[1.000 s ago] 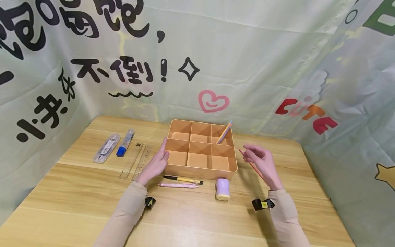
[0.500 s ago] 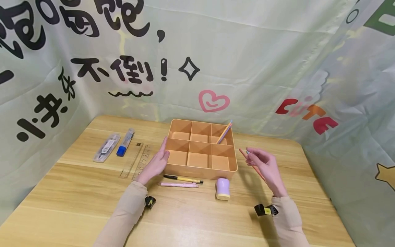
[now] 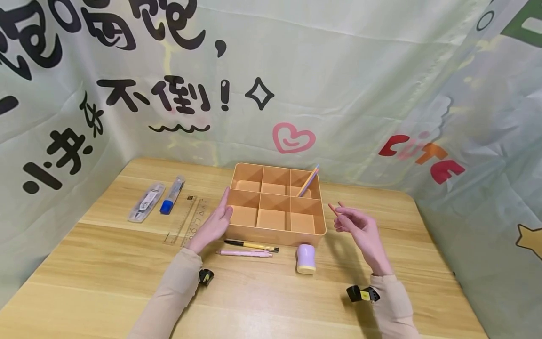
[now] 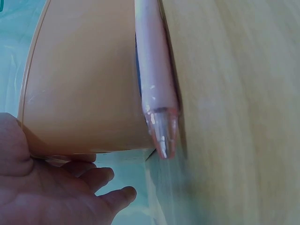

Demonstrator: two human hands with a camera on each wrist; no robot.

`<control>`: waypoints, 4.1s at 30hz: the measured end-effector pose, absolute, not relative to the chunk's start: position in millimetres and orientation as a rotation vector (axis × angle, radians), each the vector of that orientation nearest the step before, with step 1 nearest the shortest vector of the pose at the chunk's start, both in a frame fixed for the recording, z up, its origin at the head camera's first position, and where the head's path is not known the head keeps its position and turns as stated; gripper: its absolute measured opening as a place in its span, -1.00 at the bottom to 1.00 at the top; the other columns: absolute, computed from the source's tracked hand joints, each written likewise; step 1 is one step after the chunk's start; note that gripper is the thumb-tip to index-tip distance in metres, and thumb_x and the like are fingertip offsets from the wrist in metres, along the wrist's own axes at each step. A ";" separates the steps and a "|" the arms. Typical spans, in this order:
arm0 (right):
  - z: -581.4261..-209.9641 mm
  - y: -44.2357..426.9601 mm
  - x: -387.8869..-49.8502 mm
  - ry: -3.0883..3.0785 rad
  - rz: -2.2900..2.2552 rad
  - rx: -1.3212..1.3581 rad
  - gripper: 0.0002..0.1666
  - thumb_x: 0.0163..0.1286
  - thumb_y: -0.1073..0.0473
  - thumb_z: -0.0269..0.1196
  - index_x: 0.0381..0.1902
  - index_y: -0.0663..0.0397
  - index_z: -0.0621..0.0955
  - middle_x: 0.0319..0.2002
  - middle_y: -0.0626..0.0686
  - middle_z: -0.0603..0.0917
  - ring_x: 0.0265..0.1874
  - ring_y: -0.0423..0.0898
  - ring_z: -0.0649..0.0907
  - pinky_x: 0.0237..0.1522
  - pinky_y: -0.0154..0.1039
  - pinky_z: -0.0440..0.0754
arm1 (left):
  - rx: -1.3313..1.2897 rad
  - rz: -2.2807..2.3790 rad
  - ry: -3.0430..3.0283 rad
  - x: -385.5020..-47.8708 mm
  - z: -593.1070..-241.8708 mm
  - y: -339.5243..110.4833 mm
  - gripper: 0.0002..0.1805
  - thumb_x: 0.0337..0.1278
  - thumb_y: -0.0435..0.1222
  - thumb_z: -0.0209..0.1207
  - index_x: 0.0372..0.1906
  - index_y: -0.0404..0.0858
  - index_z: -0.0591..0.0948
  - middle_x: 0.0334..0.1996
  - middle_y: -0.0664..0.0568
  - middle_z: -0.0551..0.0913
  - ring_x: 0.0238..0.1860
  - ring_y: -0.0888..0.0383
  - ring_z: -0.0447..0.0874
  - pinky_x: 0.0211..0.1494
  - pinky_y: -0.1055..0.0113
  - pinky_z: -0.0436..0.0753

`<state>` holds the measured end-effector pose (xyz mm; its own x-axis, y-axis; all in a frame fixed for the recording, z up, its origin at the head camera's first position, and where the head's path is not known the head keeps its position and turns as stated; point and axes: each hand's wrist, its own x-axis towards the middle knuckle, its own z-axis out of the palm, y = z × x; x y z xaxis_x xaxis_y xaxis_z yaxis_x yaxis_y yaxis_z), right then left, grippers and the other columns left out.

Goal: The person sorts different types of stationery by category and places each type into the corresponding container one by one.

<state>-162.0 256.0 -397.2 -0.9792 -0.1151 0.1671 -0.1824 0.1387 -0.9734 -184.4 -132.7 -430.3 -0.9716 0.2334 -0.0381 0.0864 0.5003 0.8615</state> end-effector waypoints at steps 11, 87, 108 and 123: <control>-397.1 254.4 -158.5 -2.303 2.018 0.315 -0.81 0.50 0.27 0.19 -0.02 0.15 0.68 -0.33 -0.12 0.76 -0.34 -0.21 0.75 -0.21 -0.26 0.80 | 0.291 1.484 2.580 -183.6 -430.8 -132.4 -0.27 0.60 -0.32 -0.32 0.61 -0.24 -0.41 0.63 -0.27 -0.31 0.56 -0.37 0.01 0.67 -0.12 -0.06; -403.7 296.2 -138.8 -2.766 0.958 0.498 -0.76 0.36 0.36 0.29 -0.04 0.31 0.71 -0.27 0.13 0.77 -0.33 -0.44 0.58 -0.32 -0.39 0.67 | 0.311 1.484 2.598 -183.3 -431.0 -133.3 -0.30 0.62 -0.32 -0.34 0.60 -0.30 -0.38 0.63 -0.30 -0.28 0.55 -0.38 0.03 0.66 -0.13 -0.04; -418.9 306.2 -146.2 -3.001 0.695 0.418 -0.77 0.28 0.31 0.34 -0.12 0.32 0.71 -0.29 0.16 0.68 -0.34 -0.06 0.60 -0.29 -0.18 0.57 | 0.309 1.488 2.594 -183.2 -431.1 -133.9 -0.30 0.63 -0.31 -0.34 0.61 -0.29 -0.38 0.62 -0.32 -0.23 0.54 -0.39 0.07 0.65 -0.14 -0.02; -421.9 308.2 -153.7 -3.079 0.594 0.466 -0.91 0.21 0.33 0.39 -0.32 0.13 0.67 -0.40 0.01 0.58 -0.39 -0.13 0.46 -0.36 -0.27 0.43 | 0.307 1.481 2.595 -183.1 -431.2 -132.9 -0.30 0.62 -0.32 -0.35 0.60 -0.30 -0.38 0.63 -0.31 -0.26 0.54 -0.39 0.08 0.65 -0.15 -0.02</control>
<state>-153.7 308.2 -421.9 -0.9565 -0.2905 0.0276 -0.2799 0.8866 -0.3683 -183.1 -132.9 -431.2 -0.9698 0.2433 -0.0183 0.1080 0.4952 0.8620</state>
